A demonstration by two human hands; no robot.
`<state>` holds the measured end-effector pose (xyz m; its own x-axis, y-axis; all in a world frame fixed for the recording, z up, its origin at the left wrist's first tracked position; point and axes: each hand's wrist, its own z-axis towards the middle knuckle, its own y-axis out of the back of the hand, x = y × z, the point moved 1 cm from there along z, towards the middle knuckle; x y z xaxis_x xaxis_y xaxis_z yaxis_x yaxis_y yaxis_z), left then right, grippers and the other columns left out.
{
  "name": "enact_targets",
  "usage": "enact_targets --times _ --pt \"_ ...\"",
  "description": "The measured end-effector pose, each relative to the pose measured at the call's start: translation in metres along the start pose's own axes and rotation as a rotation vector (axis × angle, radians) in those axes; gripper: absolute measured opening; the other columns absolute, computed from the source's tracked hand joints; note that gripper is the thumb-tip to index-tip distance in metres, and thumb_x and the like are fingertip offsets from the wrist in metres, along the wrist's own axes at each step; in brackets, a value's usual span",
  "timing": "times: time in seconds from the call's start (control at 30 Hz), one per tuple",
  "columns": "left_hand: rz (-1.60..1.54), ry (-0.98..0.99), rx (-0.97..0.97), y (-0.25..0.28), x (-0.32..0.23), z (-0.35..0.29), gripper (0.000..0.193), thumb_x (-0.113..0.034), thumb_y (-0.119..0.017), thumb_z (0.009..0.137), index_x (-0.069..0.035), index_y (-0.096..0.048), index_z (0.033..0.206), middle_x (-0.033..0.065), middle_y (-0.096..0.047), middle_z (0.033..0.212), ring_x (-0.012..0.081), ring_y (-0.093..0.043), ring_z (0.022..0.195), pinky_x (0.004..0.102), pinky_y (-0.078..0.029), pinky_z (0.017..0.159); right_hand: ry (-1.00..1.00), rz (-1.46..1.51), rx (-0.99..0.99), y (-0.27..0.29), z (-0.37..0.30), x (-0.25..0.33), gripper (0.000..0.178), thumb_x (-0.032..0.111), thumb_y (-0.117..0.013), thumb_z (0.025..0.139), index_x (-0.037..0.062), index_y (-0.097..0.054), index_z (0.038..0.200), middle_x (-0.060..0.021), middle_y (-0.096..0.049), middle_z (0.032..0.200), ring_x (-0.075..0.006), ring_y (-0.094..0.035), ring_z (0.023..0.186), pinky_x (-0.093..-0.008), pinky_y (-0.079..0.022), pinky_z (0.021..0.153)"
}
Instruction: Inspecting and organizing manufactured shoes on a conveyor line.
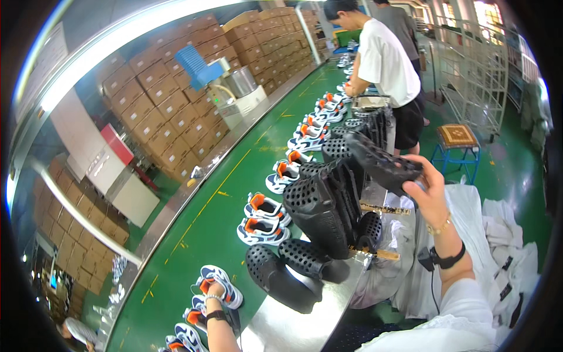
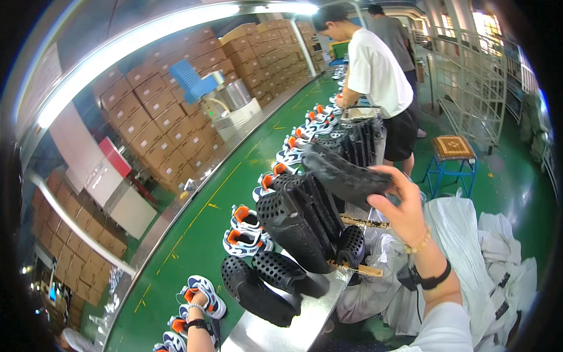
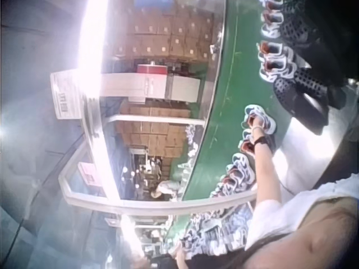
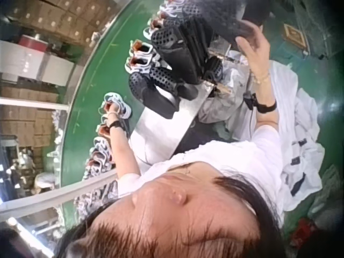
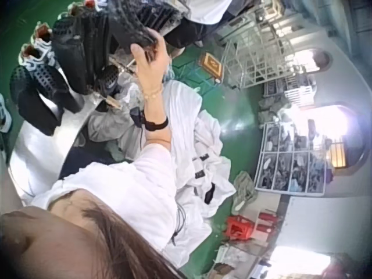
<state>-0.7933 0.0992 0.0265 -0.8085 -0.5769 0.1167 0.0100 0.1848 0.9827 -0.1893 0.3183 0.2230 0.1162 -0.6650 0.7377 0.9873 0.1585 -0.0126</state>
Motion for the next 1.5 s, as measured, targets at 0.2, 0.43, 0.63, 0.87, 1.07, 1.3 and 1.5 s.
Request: enact_targets --times 0.2,0.43,0.63,0.87,1.07,1.3,1.5 --pt "0.13 0.15 -0.303 -0.014 -0.038 -0.035 0.034 -0.018 -0.054 0.079 0.0 -0.062 0.106 0.0199 -0.065 0.101 0.0321 -0.063 0.095 0.0367 -0.048 0.084 -0.1 0.065 -0.148 0.04 -0.044 -0.029 0.041 0.019 -0.064 0.088 -0.0027 -0.052 0.121 -0.0058 -0.061 0.106 -0.0117 -0.057 0.094 -0.0264 -0.047 0.084" --pt "0.035 -0.303 -0.001 0.02 -0.052 -0.101 0.024 -0.021 -0.065 0.072 -0.003 -0.069 0.087 0.0164 -0.068 0.09 0.0291 -0.065 0.083 0.0369 -0.049 0.075 -0.257 0.009 -0.301 0.071 -0.098 -0.052 0.028 0.022 -0.06 0.093 -0.0014 -0.055 0.106 -0.006 -0.06 0.096 -0.0119 -0.059 0.073 -0.0274 -0.051 0.065" --pt "-0.143 -0.467 0.286 0.03 -0.044 -0.107 0.017 -0.004 -0.055 0.068 0.001 -0.068 0.077 0.0179 -0.067 0.078 0.0286 -0.065 0.071 0.0379 -0.049 0.067 -0.36 0.051 -0.346 0.058 -0.123 -0.038 0.026 0.022 -0.056 0.094 -0.0006 -0.056 0.107 -0.0074 -0.062 0.094 -0.0133 -0.062 0.07 -0.026 -0.052 0.06" --pt "0.212 -0.668 0.067 -0.01 -0.041 -0.073 0.022 -0.017 -0.056 0.073 0.0 -0.069 0.078 0.0171 -0.067 0.077 0.0315 -0.065 0.069 0.0409 -0.05 0.066 -0.174 0.087 -0.228 -0.007 -0.121 0.003 0.035 0.023 -0.06 0.091 -0.0027 -0.053 0.113 -0.0107 -0.062 0.098 -0.0175 -0.064 0.075 -0.0274 -0.053 0.063" --pt "-0.382 0.002 -0.657 0.025 -0.055 -0.144 0.017 -0.009 -0.051 0.08 -0.003 -0.066 0.084 0.0168 -0.065 0.082 0.0348 -0.064 0.074 0.045 -0.052 0.067 -0.096 0.305 0.152 -0.093 -0.112 0.088 0.039 0.018 -0.066 0.086 -0.0033 -0.053 0.116 -0.0103 -0.064 0.101 -0.0167 -0.064 0.082 -0.0277 -0.053 0.068" --pt "-0.931 0.306 -0.979 -0.026 -0.083 -0.224 0.049 0.003 -0.054 0.075 -0.002 -0.048 0.123 0.0206 -0.043 0.13 0.0387 -0.046 0.118 0.0431 -0.038 0.1 0.083 -0.508 1.034 -0.277 -0.139 0.108 0.041 0.035 -0.069 0.081 -0.0013 -0.061 0.098 -0.0175 -0.067 0.084 -0.0289 -0.067 0.078 -0.0366 -0.052 0.068" --pt "-1.211 0.269 -0.792 -0.042 -0.083 -0.213 0.063 0.001 -0.057 0.075 0.0 -0.032 0.132 0.0235 -0.039 0.135 0.0426 -0.043 0.121 0.0438 -0.037 0.101 0.253 -0.74 1.167 -0.422 -0.17 0.055 0.037 0.039 -0.069 0.078 0.0025 -0.069 0.085 -0.016 -0.068 0.082 -0.0321 -0.067 0.081 -0.0397 -0.053 0.071"
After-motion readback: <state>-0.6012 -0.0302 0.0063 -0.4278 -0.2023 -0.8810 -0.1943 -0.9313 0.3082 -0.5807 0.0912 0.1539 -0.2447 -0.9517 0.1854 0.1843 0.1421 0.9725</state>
